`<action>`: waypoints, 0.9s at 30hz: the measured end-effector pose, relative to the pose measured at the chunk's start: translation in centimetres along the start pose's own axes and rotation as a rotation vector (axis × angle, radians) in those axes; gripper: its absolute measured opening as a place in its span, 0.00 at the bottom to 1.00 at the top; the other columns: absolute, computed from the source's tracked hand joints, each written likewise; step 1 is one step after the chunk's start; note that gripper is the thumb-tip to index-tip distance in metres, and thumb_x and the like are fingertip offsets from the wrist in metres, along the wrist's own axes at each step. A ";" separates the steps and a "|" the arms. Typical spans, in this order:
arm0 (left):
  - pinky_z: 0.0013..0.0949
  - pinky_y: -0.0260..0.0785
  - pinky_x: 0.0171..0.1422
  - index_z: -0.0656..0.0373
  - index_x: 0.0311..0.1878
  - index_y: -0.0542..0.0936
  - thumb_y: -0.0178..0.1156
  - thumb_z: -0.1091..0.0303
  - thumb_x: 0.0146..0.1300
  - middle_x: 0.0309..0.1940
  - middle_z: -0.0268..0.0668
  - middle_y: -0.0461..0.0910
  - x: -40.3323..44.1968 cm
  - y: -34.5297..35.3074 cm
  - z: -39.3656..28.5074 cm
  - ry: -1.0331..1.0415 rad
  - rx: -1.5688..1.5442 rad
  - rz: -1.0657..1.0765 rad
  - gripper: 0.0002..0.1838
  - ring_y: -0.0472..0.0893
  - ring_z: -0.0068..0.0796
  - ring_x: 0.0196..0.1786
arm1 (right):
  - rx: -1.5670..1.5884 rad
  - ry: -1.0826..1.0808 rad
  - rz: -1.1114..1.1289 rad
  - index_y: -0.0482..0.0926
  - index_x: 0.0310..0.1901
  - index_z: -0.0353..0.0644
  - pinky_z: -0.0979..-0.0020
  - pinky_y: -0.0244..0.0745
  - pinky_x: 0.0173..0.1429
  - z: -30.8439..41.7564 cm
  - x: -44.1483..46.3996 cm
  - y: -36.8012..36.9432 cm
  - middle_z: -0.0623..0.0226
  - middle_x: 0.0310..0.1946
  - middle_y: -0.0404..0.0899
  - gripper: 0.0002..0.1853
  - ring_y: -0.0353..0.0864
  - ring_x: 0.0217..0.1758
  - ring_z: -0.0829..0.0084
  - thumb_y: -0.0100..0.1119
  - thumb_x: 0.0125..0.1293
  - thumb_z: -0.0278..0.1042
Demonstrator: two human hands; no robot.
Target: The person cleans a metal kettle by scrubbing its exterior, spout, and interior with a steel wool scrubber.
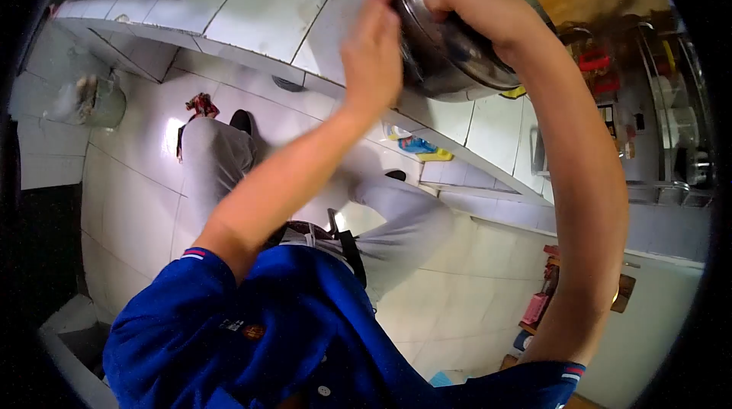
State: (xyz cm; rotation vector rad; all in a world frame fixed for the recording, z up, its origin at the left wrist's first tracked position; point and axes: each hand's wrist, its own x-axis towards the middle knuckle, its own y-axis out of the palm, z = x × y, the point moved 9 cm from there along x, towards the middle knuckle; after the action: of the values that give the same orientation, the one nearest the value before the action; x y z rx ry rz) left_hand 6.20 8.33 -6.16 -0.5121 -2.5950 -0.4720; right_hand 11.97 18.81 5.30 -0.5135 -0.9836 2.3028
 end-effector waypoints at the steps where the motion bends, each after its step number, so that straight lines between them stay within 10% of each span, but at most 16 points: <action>1: 0.37 0.65 0.71 0.66 0.62 0.78 0.53 0.68 0.75 0.62 0.55 0.78 1.1 -0.4 0.9 -0.023 -0.001 -0.003 0.18 0.76 0.50 0.68 | 0.028 0.019 -0.001 0.76 0.43 0.37 0.75 0.69 0.38 -0.2 -0.1 0.0 0.71 0.25 0.75 0.17 0.73 0.29 0.78 0.58 0.49 0.30; 8: 0.32 0.71 0.60 0.66 0.56 0.83 0.58 0.67 0.73 0.50 0.41 0.86 1.8 -6.1 4.7 -0.414 -0.264 -0.039 0.15 0.82 0.30 0.51 | -0.014 0.003 0.085 0.76 0.55 0.35 0.77 0.68 0.44 0.2 -0.9 -2.3 0.75 0.31 0.72 0.29 0.70 0.34 0.80 0.61 0.45 0.30; 16: 0.32 0.77 0.57 0.67 0.58 0.80 0.55 0.72 0.74 0.52 0.42 0.84 1.0 -10.1 5.0 -0.639 -0.811 -0.254 0.14 0.83 0.29 0.50 | 0.290 0.061 -0.113 0.81 0.43 0.38 0.76 0.70 0.45 0.7 -4.2 -7.3 0.75 0.27 0.73 0.18 0.71 0.32 0.79 0.59 0.46 0.29; 21: 0.30 0.75 0.59 0.66 0.58 0.81 0.55 0.71 0.75 0.54 0.40 0.84 1.8 -10.8 0.5 -0.464 -0.578 -0.195 0.14 0.83 0.26 0.52 | 0.286 0.059 -0.102 0.75 0.64 0.32 0.79 0.69 0.43 0.4 -4.1 -6.9 0.77 0.29 0.72 0.37 0.69 0.32 0.81 0.57 0.45 0.29; 27: 0.35 0.73 0.65 0.66 0.57 0.82 0.63 0.73 0.67 0.56 0.43 0.84 0.8 -7.3 -8.2 0.247 -0.055 -0.031 0.17 0.83 0.37 0.57 | 0.222 0.037 0.005 0.80 0.47 0.39 0.76 0.69 0.40 0.6 -3.3 -6.0 0.74 0.29 0.75 0.25 0.72 0.31 0.79 0.61 0.43 0.34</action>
State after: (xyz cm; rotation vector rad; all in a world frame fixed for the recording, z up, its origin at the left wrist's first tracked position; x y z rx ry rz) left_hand 5.38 -1.13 -0.56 -0.4045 -2.3621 -0.5800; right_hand 16.27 19.74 10.54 -0.4638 -0.6988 2.3613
